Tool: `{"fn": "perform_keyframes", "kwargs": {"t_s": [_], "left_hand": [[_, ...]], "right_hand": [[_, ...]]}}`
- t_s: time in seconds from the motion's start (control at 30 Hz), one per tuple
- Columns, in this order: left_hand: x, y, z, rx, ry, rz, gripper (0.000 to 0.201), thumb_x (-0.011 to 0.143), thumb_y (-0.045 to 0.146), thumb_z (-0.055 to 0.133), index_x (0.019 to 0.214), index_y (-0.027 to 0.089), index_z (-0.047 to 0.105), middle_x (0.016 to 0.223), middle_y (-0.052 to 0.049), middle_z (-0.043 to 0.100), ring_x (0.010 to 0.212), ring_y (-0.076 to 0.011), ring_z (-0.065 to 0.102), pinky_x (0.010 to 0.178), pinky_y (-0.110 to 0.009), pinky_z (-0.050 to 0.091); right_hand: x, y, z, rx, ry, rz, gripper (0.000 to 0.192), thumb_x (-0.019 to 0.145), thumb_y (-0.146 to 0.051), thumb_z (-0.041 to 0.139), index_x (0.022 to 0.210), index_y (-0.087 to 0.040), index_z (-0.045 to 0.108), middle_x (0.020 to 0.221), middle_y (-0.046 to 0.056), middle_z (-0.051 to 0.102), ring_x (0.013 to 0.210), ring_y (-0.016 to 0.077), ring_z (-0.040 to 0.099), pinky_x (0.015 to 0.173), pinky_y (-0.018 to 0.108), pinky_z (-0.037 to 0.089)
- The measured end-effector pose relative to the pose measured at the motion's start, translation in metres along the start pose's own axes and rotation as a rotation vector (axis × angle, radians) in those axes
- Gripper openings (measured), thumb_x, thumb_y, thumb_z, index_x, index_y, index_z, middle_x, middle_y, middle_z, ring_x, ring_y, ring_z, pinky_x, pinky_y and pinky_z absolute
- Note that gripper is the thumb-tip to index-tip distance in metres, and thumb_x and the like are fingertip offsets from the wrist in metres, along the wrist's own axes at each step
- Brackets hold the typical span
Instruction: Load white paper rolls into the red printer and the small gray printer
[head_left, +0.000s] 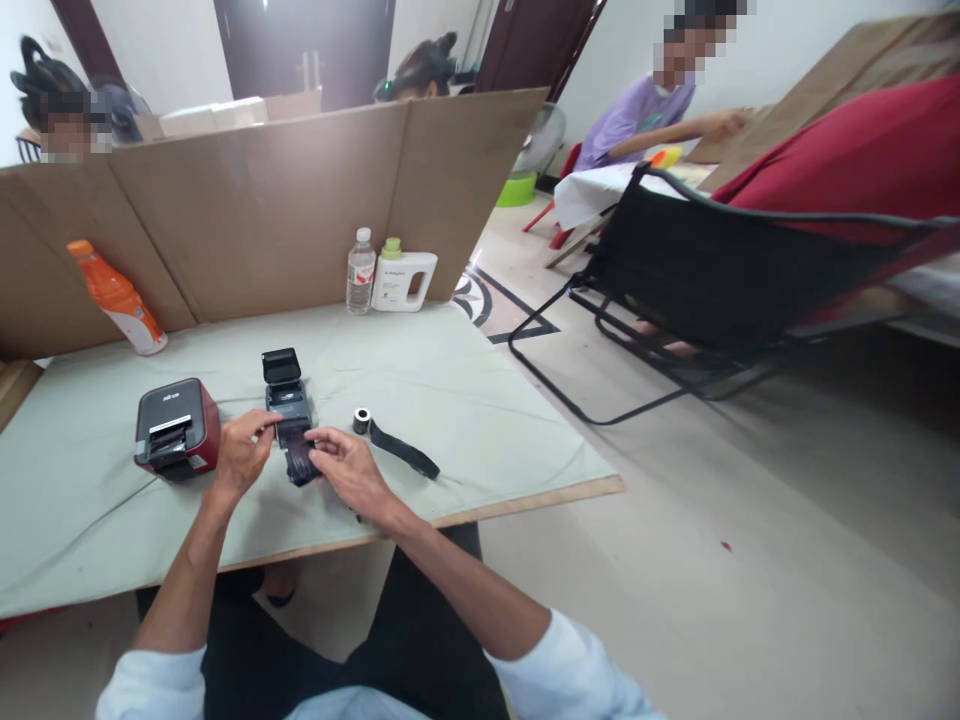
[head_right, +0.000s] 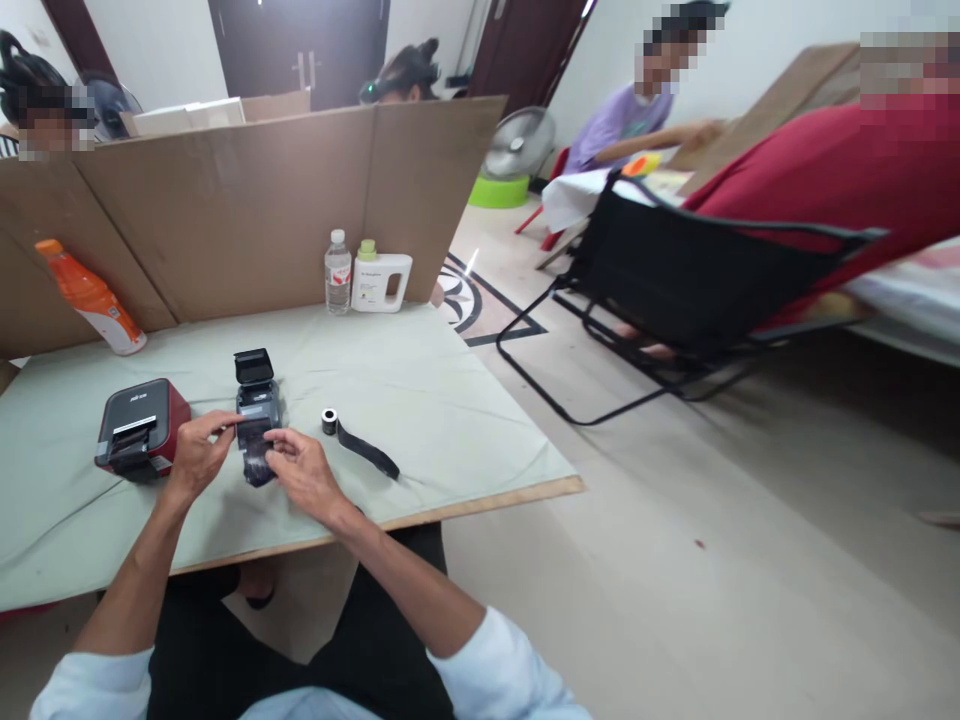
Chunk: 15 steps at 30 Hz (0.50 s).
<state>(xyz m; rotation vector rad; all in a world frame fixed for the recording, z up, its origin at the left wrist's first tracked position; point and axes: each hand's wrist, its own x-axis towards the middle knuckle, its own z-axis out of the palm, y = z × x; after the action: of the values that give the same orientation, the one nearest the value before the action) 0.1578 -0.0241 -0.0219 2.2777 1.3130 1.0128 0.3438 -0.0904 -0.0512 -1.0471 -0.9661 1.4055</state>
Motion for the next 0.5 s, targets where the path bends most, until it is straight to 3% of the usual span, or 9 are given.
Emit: {"fn": "perform_keyframes", "kwargs": {"t_s": [0.13, 0.27, 0.5], "left_hand": [[0.045, -0.035, 0.015, 0.028, 0.041, -0.056, 0.028, 0.086, 0.016, 0.054, 0.091, 0.022, 0.081, 0.1, -0.007, 0.081, 0.092, -0.0211, 0.073, 0.09, -0.034, 0.057], [0.074, -0.063, 0.034, 0.081, 0.06, -0.092, 0.029, 0.08, 0.011, 0.055, 0.086, 0.024, 0.082, 0.1, -0.006, 0.081, 0.097, -0.0227, 0.071, 0.095, -0.038, 0.055], [0.085, -0.092, 0.048, 0.07, 0.059, -0.148, 0.03, 0.078, 0.013, 0.057, 0.086, 0.024, 0.083, 0.099, -0.006, 0.079, 0.097, -0.0229, 0.069, 0.09, -0.036, 0.057]], "right_hand": [[0.056, -0.001, 0.003, -0.147, -0.005, -0.018, 0.018, 0.074, -0.021, 0.066, 0.089, -0.016, 0.076, 0.072, 0.0, 0.07, 0.062, 0.012, 0.061, 0.055, 0.022, 0.052], [0.097, 0.004, 0.004, -0.276, 0.033, -0.003, 0.02, 0.073, -0.012, 0.059, 0.082, -0.017, 0.076, 0.065, -0.002, 0.068, 0.056, 0.0109, 0.059, 0.056, 0.021, 0.053], [0.117, 0.022, -0.002, -0.328, 0.048, 0.032, 0.023, 0.073, -0.012, 0.061, 0.087, -0.018, 0.079, 0.066, -0.002, 0.07, 0.059, 0.0136, 0.063, 0.057, 0.022, 0.054]]}}
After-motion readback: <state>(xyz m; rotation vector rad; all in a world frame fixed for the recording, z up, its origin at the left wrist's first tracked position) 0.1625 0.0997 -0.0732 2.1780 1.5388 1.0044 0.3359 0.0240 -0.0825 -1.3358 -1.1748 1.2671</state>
